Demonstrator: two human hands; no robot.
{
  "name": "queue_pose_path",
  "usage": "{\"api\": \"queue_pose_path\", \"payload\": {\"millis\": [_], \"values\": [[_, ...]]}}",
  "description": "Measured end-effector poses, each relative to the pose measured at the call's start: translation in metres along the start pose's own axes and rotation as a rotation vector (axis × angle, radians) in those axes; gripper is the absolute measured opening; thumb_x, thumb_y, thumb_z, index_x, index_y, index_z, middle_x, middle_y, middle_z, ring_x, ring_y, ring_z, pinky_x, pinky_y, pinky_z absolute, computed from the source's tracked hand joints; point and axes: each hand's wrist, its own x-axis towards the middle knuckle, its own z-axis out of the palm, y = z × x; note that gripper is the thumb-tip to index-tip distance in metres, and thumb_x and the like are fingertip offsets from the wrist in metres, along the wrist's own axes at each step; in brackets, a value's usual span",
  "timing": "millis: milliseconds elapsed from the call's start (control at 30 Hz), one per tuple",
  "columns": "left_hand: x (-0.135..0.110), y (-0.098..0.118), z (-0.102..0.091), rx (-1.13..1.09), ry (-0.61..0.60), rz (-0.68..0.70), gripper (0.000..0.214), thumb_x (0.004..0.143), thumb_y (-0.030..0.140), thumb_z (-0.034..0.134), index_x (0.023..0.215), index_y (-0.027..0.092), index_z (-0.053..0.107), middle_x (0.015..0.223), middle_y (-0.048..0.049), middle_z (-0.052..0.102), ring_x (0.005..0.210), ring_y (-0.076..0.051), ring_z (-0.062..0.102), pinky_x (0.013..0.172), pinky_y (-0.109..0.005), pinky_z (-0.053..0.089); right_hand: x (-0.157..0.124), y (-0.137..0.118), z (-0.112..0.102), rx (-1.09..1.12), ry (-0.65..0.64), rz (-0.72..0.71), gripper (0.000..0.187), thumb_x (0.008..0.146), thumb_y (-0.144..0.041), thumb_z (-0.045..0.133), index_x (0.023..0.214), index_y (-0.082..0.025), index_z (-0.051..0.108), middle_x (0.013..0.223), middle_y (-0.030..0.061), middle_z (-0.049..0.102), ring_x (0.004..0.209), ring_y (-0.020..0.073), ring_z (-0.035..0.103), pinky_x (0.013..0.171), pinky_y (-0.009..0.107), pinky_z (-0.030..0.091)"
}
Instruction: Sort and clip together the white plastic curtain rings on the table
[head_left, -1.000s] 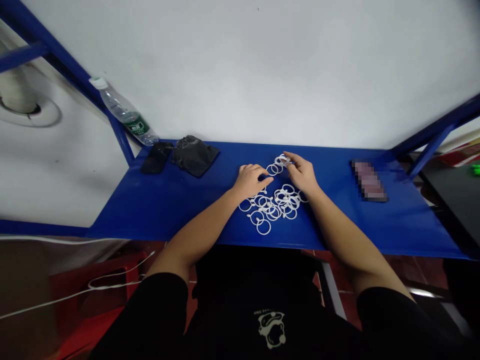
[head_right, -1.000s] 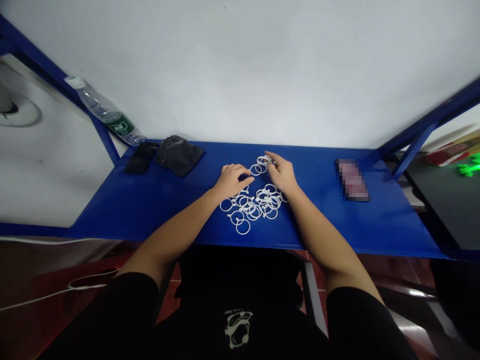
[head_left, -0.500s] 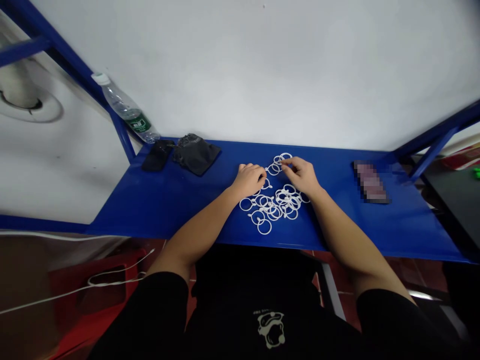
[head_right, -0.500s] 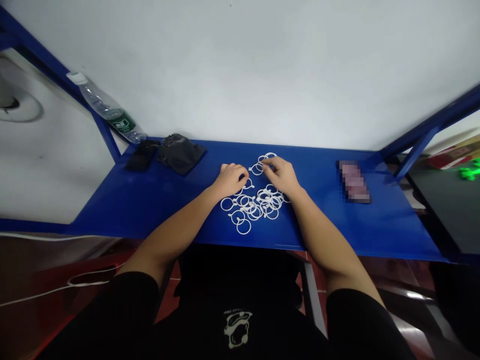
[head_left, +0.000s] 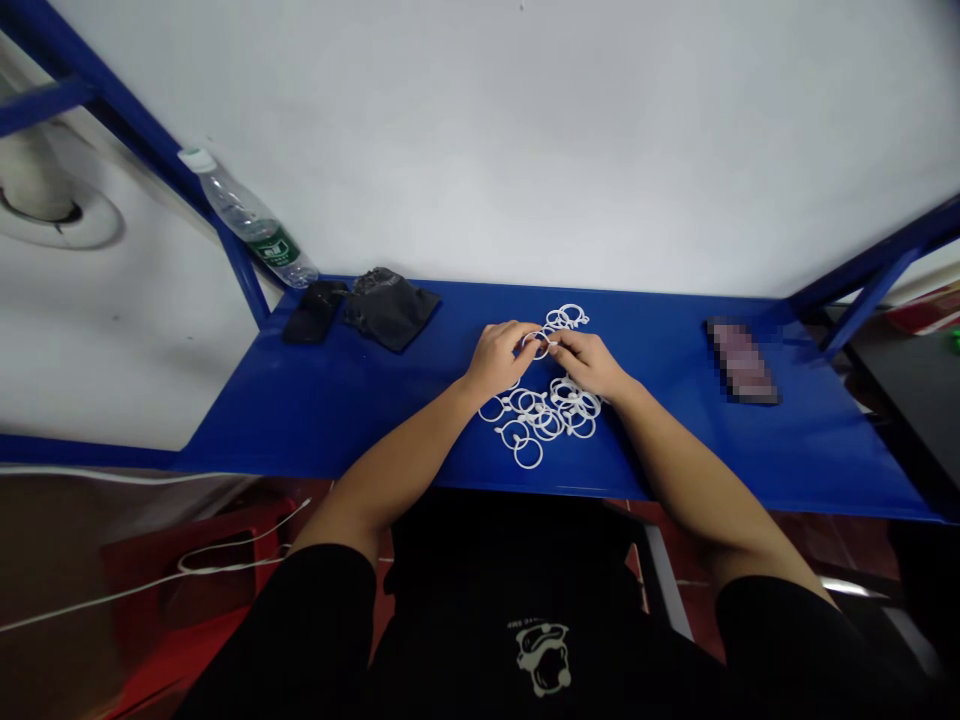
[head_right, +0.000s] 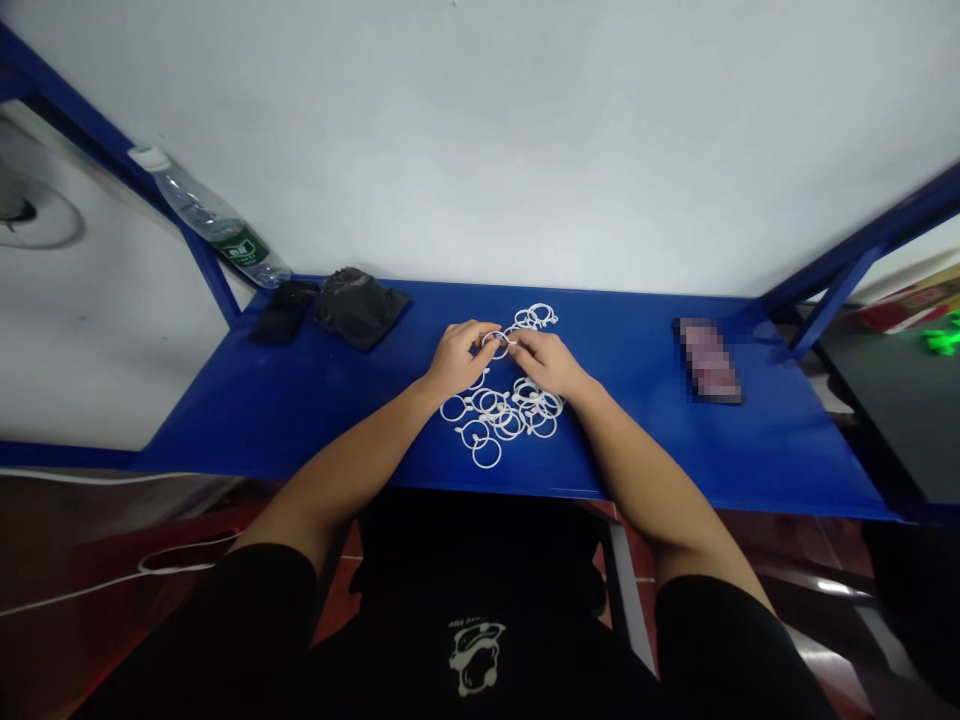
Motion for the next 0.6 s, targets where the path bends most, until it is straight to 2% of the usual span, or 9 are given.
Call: {"api": "queue_pose_path", "payload": {"millis": [133, 300, 400, 500, 600], "values": [[-0.0002, -0.0007, 0.0041, -0.042, 0.02, 0.017, 0.021, 0.101, 0.03, 0.084, 0.119, 0.024, 0.077, 0.094, -0.001, 0.08, 0.088, -0.021, 0.077, 0.092, -0.04, 0.055, -0.0016, 0.0016, 0.0013, 0.127, 0.046, 0.059, 0.028, 0.109, -0.04, 0.052, 0.103, -0.021, 0.072, 0.08, 0.0011, 0.072, 0.073, 0.019, 0.064, 0.073, 0.032, 0.048], [-0.0009, -0.0031, 0.0079, -0.085, 0.024, 0.004, 0.034, 0.089, 0.029, 0.096, 0.118, 0.025, 0.077, 0.091, 0.0006, 0.081, 0.082, -0.019, 0.076, 0.09, -0.04, 0.057, -0.0037, 0.0033, 0.0017, 0.158, 0.039, 0.073, 0.026, 0.109, -0.042, 0.053, 0.102, -0.022, 0.068, 0.079, 0.0002, 0.07, 0.069, 0.0183, 0.062, 0.07, 0.032, 0.046], [-0.0017, -0.004, 0.0082, -0.095, 0.009, 0.012, 0.03, 0.092, 0.032, 0.094, 0.116, 0.025, 0.077, 0.087, 0.0013, 0.08, 0.077, -0.018, 0.075, 0.088, -0.039, 0.057, -0.0037, 0.0039, 0.002, 0.144, 0.035, 0.05, 0.029, 0.109, -0.047, 0.054, 0.1, -0.022, 0.067, 0.079, 0.0005, 0.07, 0.072, 0.0186, 0.062, 0.071, 0.032, 0.046], [-0.0025, -0.0033, 0.0076, -0.085, 0.03, 0.029, 0.017, 0.101, 0.037, 0.085, 0.108, 0.025, 0.076, 0.081, 0.0019, 0.078, 0.075, -0.018, 0.074, 0.087, -0.038, 0.056, -0.0032, 0.0037, 0.0033, 0.138, 0.022, 0.04, 0.031, 0.11, -0.049, 0.054, 0.101, -0.022, 0.067, 0.078, 0.0003, 0.07, 0.072, 0.0188, 0.062, 0.071, 0.032, 0.046], [-0.0028, -0.0016, 0.0068, -0.076, 0.056, 0.048, 0.016, 0.106, 0.038, 0.079, 0.1, 0.024, 0.075, 0.075, 0.0026, 0.075, 0.073, -0.017, 0.073, 0.087, -0.038, 0.055, -0.0026, 0.0012, 0.0047, 0.144, 0.003, 0.019, 0.032, 0.111, -0.049, 0.053, 0.1, -0.022, 0.067, 0.078, 0.0008, 0.071, 0.075, 0.0193, 0.064, 0.073, 0.032, 0.047]]}}
